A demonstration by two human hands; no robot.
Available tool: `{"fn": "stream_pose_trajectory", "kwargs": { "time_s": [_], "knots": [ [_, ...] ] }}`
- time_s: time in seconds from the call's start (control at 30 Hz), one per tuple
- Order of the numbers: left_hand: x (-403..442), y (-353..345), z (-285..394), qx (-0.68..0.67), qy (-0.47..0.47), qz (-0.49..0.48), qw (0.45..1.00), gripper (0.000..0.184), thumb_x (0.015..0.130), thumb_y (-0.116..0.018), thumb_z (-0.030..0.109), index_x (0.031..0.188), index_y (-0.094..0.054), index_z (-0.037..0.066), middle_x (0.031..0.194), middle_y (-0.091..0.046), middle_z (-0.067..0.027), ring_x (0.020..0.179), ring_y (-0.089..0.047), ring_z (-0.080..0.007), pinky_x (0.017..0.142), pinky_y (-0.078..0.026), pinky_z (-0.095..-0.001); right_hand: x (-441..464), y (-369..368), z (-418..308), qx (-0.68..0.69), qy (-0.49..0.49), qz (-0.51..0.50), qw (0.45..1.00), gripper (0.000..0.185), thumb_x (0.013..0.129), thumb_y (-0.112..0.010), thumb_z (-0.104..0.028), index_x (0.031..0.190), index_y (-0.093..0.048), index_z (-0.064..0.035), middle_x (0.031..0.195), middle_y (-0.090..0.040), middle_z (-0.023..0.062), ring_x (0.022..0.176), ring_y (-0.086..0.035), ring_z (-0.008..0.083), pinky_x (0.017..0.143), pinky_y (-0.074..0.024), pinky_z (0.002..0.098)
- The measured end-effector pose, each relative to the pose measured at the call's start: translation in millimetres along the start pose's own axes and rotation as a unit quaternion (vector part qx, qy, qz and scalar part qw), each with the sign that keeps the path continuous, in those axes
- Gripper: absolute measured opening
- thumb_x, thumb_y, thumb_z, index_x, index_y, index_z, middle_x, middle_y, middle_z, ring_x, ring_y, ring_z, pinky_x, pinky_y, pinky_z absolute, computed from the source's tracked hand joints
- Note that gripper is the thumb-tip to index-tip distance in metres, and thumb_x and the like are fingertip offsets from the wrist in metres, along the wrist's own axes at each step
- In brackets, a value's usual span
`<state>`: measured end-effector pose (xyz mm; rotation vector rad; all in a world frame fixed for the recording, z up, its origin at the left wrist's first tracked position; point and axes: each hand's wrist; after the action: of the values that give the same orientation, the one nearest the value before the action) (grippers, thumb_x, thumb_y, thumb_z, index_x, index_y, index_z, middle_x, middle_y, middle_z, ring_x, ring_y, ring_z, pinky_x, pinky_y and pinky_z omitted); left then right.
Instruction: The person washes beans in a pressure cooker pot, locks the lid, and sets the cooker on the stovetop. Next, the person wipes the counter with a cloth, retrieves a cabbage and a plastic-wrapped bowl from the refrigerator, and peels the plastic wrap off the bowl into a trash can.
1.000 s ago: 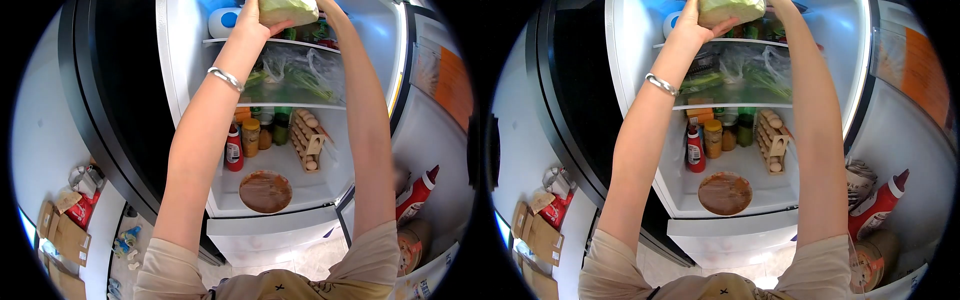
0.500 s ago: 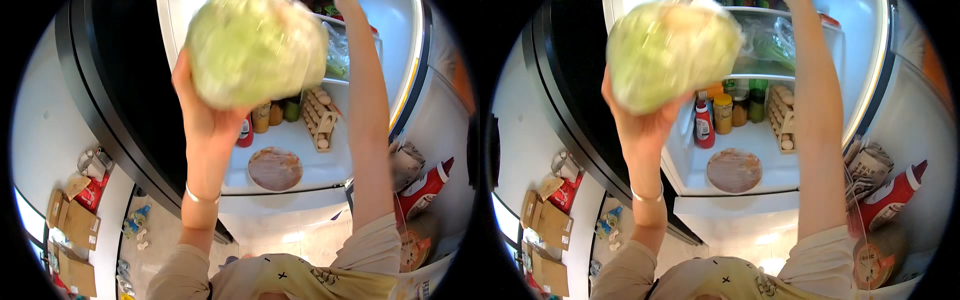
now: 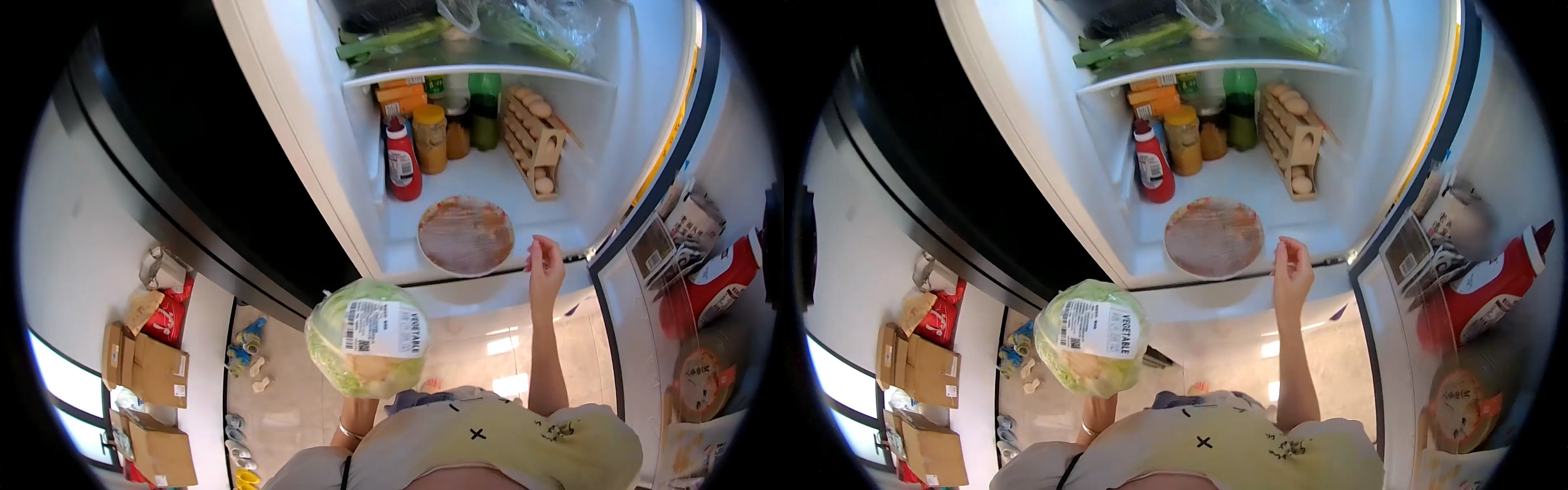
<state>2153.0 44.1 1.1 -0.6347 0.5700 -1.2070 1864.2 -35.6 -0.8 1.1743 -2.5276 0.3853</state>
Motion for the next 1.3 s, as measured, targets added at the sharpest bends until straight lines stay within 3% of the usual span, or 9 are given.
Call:
{"fn": "stream_pose_trajectory", "kwargs": {
  "time_s": [0.13,0.4,0.53,0.63,0.73,0.83,1.03,1.13,1.3],
  "knots": [
    [-3.9,29.5,-2.6,0.019,0.029,0.023,0.999,0.048,0.086,-0.034,0.042,0.118,-0.046,0.008,0.119,-0.049,-0.0072,0.107,-0.049,-0.0211,0.089,-0.044,-0.0367,-22.5,33.9,23.8,0.028,-0.131,-0.078,0.988,0.018,0.086,-0.052,-0.016,0.097,-0.055,-0.0016,0.07,-0.052,0.0008,0.055,-0.047,0.0047,0.047,-0.0388,0.0175],
    [-4.7,48.8,-0.2,0.033,0.056,0.034,0.997,0.049,0.085,-0.036,0.042,0.118,-0.046,0.008,0.119,-0.049,-0.0075,0.107,-0.049,-0.0216,0.089,-0.043,-0.0371,-27.6,18.3,1.5,0.072,-0.219,-0.13,0.964,0.022,0.088,-0.05,-0.019,0.1,-0.054,-0.0022,0.07,-0.054,0.0042,0.055,-0.05,0.0069,0.047,-0.0435,0.02],
    [-20.1,66.2,0.6,0.037,0.08,0.05,0.995,0.049,0.085,-0.036,0.042,0.118,-0.046,0.008,0.119,-0.048,-0.0076,0.107,-0.049,-0.0218,0.09,-0.043,-0.0373,-18.0,2.9,-6.4,0.07,-0.149,-0.137,0.977,0.023,0.087,-0.051,-0.02,0.1,-0.053,-0.0013,0.069,-0.055,0.0057,0.054,-0.052,0.0085,0.046,-0.0442,0.0212],
    [-27.9,78.5,0.3,0.036,0.096,0.062,0.993,0.049,0.085,-0.037,0.042,0.118,-0.045,0.008,0.119,-0.048,-0.0077,0.107,-0.049,-0.022,0.09,-0.043,-0.0374,-10.2,-5.8,-10.1,-0.033,-0.117,-0.136,0.983,0.031,0.086,-0.054,-0.023,0.108,-0.048,-0.0015,0.072,-0.055,0.0066,0.055,-0.052,0.0097,0.048,-0.0464,0.0222],
    [-26.4,82.3,-0.4,0.035,0.105,0.061,0.992,0.049,0.085,-0.038,0.042,0.118,-0.045,0.008,0.119,-0.048,-0.0078,0.107,-0.049,-0.0222,0.09,-0.043,-0.0376,-18.6,1.2,8.3,-0.073,-0.206,-0.181,0.959,0.048,0.084,-0.056,-0.026,0.121,-0.035,-0.0026,0.081,-0.057,0.0104,0.063,-0.058,0.0141,0.053,-0.0492,0.0238],
    [-12.0,80.6,-2.8,0.039,0.115,0.05,0.991,0.049,0.084,-0.038,0.043,0.118,-0.045,0.008,0.119,-0.048,-0.0079,0.108,-0.049,-0.0224,0.09,-0.043,-0.0377,-24.8,-10.5,10.6,0.135,-0.358,-0.239,0.892,0.063,0.083,-0.056,-0.025,0.129,-0.018,-0.0054,0.093,-0.057,0.0156,0.072,-0.062,0.0206,0.061,-0.052,0.028],
    [14.0,69.3,-8.4,0.036,0.132,0.015,0.99,0.05,0.084,-0.039,0.043,0.118,-0.045,0.007,0.12,-0.048,-0.0081,0.108,-0.048,-0.0227,0.09,-0.042,-0.038,-23.6,-27.7,19.1,0.251,-0.366,-0.214,0.87,0.064,0.084,-0.049,-0.017,0.132,-0.007,-0.0099,0.11,-0.049,0.0196,0.082,-0.061,0.0262,0.072,-0.053,0.0356],
    [16.2,75.0,-4.0,0.042,0.141,0.009,0.989,0.05,0.084,-0.04,0.043,0.118,-0.045,0.007,0.12,-0.048,-0.0082,0.108,-0.048,-0.0229,0.09,-0.042,-0.0382,-28.8,-33.7,13.7,0.262,-0.349,-0.169,0.884,0.047,0.082,-0.045,-0.011,0.124,-0.025,-0.008,0.106,-0.051,0.0142,0.088,-0.058,0.0264,0.071,-0.054,0.0391],
    [13.3,95.4,9.0,0.055,0.164,0.017,0.985,0.05,0.083,-0.041,0.043,0.118,-0.045,0.007,0.12,-0.048,-0.0084,0.108,-0.048,-0.0232,0.091,-0.042,-0.0384,-35.9,-33.2,11.3,0.247,-0.333,-0.152,0.897,0.053,0.078,-0.044,-0.009,0.128,-0.025,-0.0071,0.11,-0.048,0.0134,0.089,-0.058,0.0244,0.07,-0.0543,0.0365]
  ]
}}
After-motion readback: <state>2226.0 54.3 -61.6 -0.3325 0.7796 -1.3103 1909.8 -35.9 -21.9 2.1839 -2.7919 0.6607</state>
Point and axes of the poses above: each hand's wrist, its own x-axis towards the middle knuckle, its own y-axis out of the back of the hand, z = x × y
